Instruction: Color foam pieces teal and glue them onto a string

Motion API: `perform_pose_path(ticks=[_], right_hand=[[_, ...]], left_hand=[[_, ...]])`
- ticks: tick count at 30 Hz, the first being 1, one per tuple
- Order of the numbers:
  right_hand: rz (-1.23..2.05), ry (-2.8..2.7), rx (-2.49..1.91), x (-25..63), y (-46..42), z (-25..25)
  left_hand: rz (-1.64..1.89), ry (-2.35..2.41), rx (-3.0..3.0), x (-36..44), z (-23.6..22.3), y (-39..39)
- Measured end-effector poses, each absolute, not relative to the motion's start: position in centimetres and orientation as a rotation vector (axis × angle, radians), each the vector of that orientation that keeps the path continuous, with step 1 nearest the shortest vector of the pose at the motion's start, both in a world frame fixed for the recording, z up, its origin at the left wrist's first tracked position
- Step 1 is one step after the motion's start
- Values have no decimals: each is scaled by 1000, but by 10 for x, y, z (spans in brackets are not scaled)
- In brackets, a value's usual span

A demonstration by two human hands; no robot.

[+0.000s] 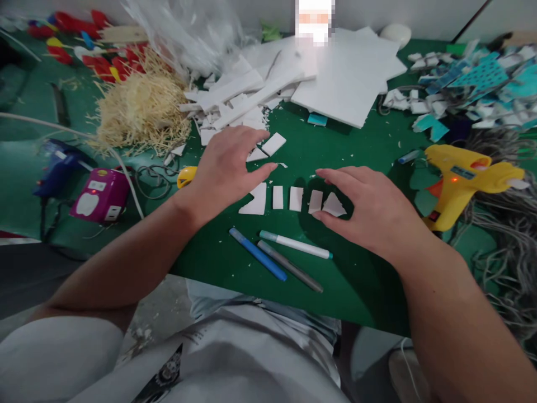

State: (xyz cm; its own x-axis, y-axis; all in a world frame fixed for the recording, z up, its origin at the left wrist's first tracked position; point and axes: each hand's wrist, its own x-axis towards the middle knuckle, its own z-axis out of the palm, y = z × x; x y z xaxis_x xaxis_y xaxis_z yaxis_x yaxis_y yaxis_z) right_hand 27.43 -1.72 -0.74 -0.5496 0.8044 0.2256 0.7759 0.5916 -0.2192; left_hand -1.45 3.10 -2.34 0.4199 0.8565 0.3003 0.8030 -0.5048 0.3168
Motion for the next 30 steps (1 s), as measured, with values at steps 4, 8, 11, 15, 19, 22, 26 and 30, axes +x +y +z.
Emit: perform_pose_path(ticks=[4,8,11,15,19,22,26,30], right_hand=[[108,-2595,-1300,288,-13,-6],[151,-2635,-1284,299,-6,-12],[206,-2634,-1329,304,-1,-15],[251,-2599,-1479,310,4,-10],[279,-2567,-1607,311,6,0],[306,-2524,-1722,305,4,4],[255,-2426,-1742,294,-2,3],[265,-2428,-1772,288,-3,5]], left_hand=[[639,1463,2571,-15,-22,39],[480,1334,2675,5,-10,56],[281,1329,2693,29,-3,80],[204,1277,2709,56,-7,112],[238,1230,2762,70,-16,129],[278,1266,2753,75,-18,134],[226,1340,2718,83,-16,135],[180,1351,2710,84,-12,129]])
